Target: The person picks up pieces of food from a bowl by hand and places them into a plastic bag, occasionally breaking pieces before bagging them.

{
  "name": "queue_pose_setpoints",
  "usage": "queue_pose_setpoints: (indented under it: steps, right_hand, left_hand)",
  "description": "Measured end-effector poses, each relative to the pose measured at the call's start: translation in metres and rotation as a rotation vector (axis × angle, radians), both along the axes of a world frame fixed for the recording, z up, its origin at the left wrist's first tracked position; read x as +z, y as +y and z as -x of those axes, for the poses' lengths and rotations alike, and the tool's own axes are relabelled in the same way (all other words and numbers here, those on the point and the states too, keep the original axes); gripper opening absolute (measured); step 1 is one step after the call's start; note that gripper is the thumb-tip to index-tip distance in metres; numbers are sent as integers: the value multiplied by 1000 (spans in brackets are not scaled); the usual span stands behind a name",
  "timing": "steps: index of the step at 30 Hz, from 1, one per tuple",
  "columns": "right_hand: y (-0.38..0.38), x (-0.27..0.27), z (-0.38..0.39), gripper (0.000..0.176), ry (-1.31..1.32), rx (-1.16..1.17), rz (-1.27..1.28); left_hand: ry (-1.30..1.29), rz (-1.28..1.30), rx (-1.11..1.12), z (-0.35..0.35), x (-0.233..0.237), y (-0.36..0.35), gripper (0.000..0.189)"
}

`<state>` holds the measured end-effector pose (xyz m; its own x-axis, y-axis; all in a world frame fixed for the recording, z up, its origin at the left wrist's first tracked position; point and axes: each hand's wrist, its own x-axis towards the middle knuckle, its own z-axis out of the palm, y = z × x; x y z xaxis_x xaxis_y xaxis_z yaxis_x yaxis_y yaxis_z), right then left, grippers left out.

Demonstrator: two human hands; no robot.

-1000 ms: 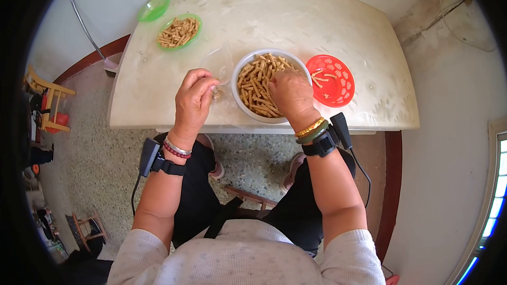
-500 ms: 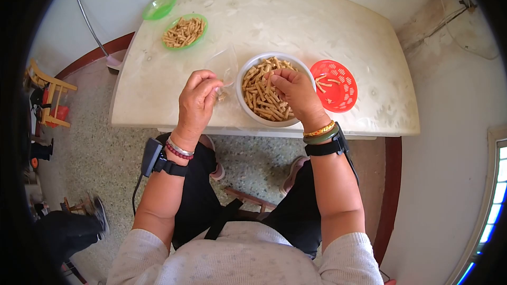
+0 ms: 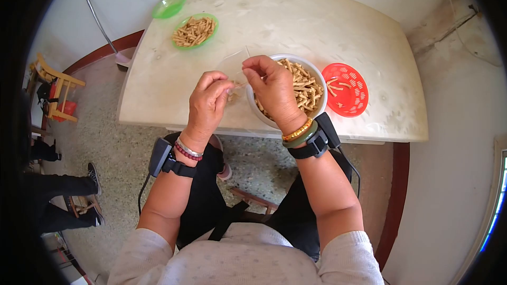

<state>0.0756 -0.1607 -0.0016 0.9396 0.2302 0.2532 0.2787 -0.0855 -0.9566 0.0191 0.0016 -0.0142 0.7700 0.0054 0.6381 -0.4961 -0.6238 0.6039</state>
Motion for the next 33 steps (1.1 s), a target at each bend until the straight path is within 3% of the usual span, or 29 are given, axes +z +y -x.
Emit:
queue_pose_setpoints:
  steps: [5, 8, 9, 11, 13, 15, 16, 18, 21, 25, 28, 30, 33]
  right_hand:
    - [-23, -8, -8, 12, -41, -111, -125]
    - [-49, -2, -6, 14, -80, -236, 350]
    - [-60, -2, -6, 14, -81, -239, 352]
    - [-78, -2, -6, 12, -95, -116, 617]
    - [-82, -2, 1, 8, -79, -103, 639]
    - [-83, -4, 6, 9, -175, 59, 760]
    - [-82, -5, 11, 9, -173, 55, 761]
    - [-75, -3, 20, 11, -142, 39, 1049]
    - [-73, 2, 24, 13, -101, 0, 1154]
    - [-68, -8, 24, 11, -155, -16, 1201]
    - [-63, -16, 15, 10, -146, -64, 1063]
    - [-60, -23, 5, 9, -313, -146, 935]
    - [-50, -23, -3, 13, -306, -102, 970]
  left_hand:
    - [8, 36, 50, 0, 3, 2, 14]
    - [-2, 63, 84, -1, 4, 3, 13]
    - [1, 72, 103, -1, 5, 4, 12]
    - [2, 82, 129, -1, 3, 4, 12]
    - [-34, 56, 98, -3, 1, 6, 13]
    - [-16, 65, 100, -2, 1, 5, 13]
    - [2, 71, 98, -1, 2, 4, 12]
    - [-5, 66, 95, -2, 3, 3, 12]
    - [-13, 57, 92, -2, 4, 4, 13]
    - [5, 62, 87, -1, 5, 4, 13]
    - [9, 66, 81, -1, 5, 4, 14]
    - [-2, 58, 80, 0, 3, 4, 14]
    - [-14, 48, 72, -1, 5, 3, 13]
